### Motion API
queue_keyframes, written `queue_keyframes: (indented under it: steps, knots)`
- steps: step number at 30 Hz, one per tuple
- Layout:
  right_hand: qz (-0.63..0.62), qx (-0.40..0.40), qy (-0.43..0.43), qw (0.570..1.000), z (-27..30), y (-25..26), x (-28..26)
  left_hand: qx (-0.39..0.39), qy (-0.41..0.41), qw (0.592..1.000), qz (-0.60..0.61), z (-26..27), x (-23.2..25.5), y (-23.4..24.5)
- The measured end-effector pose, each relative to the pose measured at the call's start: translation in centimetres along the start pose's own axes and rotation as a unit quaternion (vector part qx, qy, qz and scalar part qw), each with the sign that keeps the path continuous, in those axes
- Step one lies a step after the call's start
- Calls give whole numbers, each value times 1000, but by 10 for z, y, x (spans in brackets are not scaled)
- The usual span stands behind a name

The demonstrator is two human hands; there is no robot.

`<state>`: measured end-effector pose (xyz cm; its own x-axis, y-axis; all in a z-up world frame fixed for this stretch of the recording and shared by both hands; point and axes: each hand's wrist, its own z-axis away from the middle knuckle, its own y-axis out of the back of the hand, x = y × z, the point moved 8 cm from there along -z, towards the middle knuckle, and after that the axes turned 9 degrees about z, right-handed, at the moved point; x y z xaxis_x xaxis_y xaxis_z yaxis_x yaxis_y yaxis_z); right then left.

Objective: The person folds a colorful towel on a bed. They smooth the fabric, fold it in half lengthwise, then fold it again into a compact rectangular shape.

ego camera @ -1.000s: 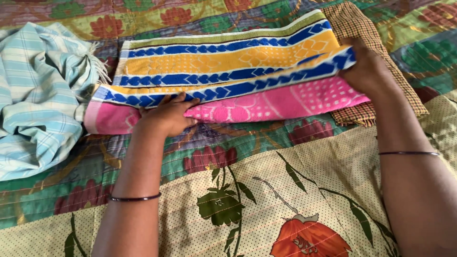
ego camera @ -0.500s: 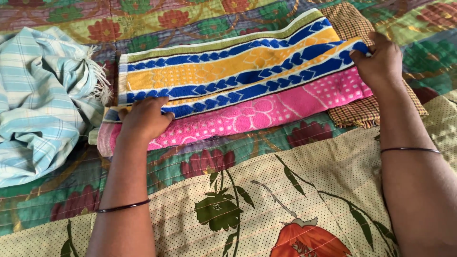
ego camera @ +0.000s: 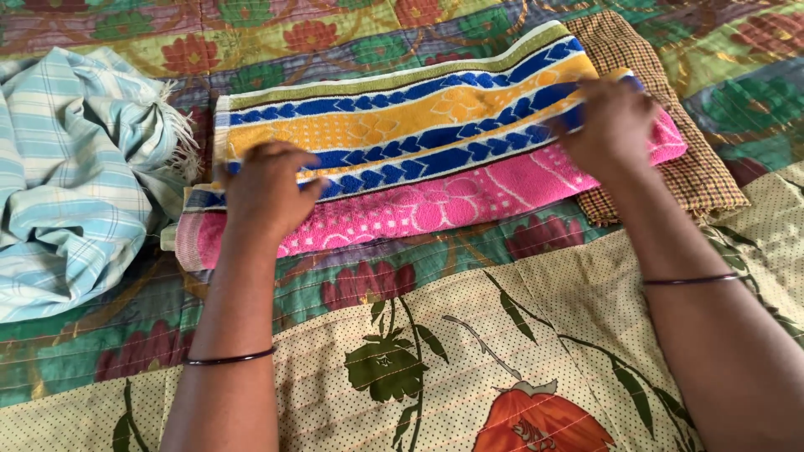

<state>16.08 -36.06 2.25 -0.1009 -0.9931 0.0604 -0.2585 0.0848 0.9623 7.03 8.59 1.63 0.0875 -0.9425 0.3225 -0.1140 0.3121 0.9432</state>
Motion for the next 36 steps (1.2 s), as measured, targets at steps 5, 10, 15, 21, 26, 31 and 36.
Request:
queue_keyframes:
  steps: [5, 10, 15, 21, 26, 31, 36]
  knots:
    - [36, -154, 148, 976, 28, -12, -52, -247, -15, 963, 104, 11, 7, -17]
    - [90, -227, 257, 935, 60, -11, -69, -276, 84, 957, -14, 26, -10, -16]
    - [208, -166, 130, 955, 58, 7, -49, -190, 72, 978, -42, 21, -7, 0]
    - [151, -63, 26, 986, -23, 28, -31, 58, 6, 998, -35, 19, -24, 64]
    - [-10, -43, 65, 997, -155, 21, -62, 198, -22, 980, 25, 28, -24, 103]
    - [-718, 22, 44, 694, -281, 20, -115, 453, -123, 883, -13, 67, 10, 163]
    - [-540, 151, 180, 808, -289, 19, -138, 262, -42, 964, -25, 48, 41, 128]
